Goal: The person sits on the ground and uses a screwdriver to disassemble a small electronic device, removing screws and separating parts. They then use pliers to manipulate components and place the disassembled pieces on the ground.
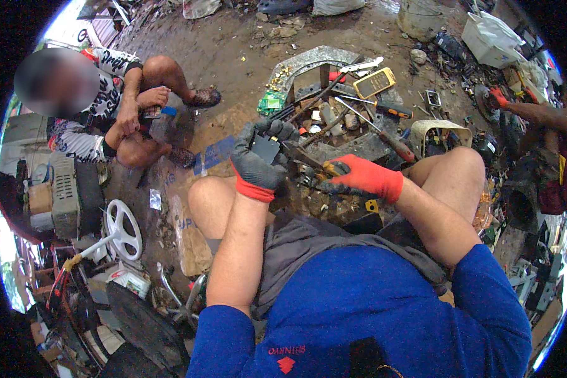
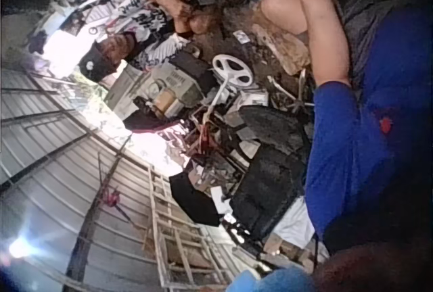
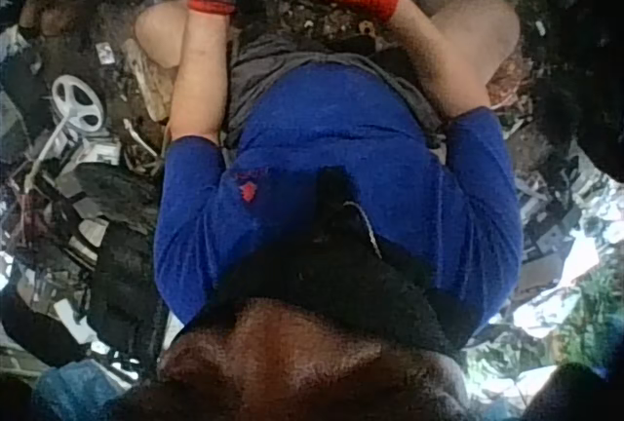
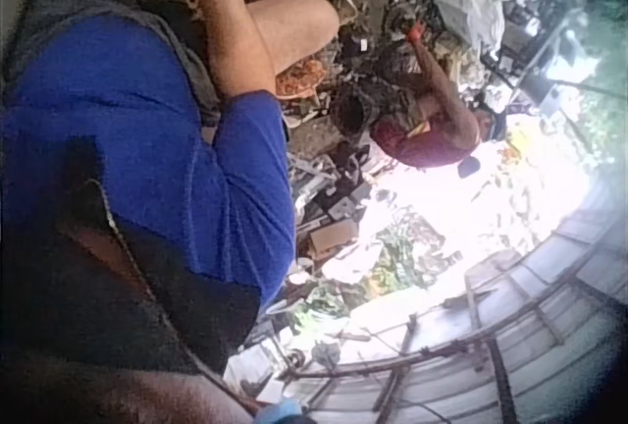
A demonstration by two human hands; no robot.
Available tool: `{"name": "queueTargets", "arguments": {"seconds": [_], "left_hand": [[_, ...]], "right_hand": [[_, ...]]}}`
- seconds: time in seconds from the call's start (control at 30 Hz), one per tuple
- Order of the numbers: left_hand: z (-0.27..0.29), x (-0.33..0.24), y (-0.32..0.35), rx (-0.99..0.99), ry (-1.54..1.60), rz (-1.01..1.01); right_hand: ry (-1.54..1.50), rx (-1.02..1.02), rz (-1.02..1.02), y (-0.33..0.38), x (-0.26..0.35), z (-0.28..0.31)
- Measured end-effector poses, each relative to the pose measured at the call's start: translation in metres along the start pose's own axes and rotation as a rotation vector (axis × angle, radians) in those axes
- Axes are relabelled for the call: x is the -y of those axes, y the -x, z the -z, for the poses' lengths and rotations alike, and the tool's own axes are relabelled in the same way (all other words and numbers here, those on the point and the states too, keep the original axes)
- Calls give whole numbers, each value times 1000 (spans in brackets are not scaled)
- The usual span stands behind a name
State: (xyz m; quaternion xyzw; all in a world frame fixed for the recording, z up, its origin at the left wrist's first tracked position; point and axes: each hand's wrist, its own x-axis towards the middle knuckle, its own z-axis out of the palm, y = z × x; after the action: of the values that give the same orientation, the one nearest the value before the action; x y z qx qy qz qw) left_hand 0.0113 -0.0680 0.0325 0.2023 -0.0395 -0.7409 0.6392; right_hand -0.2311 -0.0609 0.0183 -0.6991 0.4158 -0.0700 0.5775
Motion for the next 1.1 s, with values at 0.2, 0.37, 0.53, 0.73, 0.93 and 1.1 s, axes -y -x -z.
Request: {"name": "queueTargets", "arguments": {"seconds": [0.2, 0.37, 0.53, 0.73, 0.93, 1.1], "left_hand": [[-2, 0, 3, 12, 23, 24], [-4, 1, 8, -63, 19, -8], [-4, 2, 12, -26, 72, -5], [5, 3, 8, 121, 112, 18], [6, -2, 1, 81, 64, -47], [13, -23, -18, -45, 64, -108]], "right_hand": [[168, -133, 23, 12, 11, -6], [234, -120, 14, 22, 33, -4], [358, -257, 163, 28, 21, -20], [393, -262, 172, 32, 22, -16], [85, -126, -13, 28, 20, -6], [23, -163, -65, 28, 18, -10]]}}
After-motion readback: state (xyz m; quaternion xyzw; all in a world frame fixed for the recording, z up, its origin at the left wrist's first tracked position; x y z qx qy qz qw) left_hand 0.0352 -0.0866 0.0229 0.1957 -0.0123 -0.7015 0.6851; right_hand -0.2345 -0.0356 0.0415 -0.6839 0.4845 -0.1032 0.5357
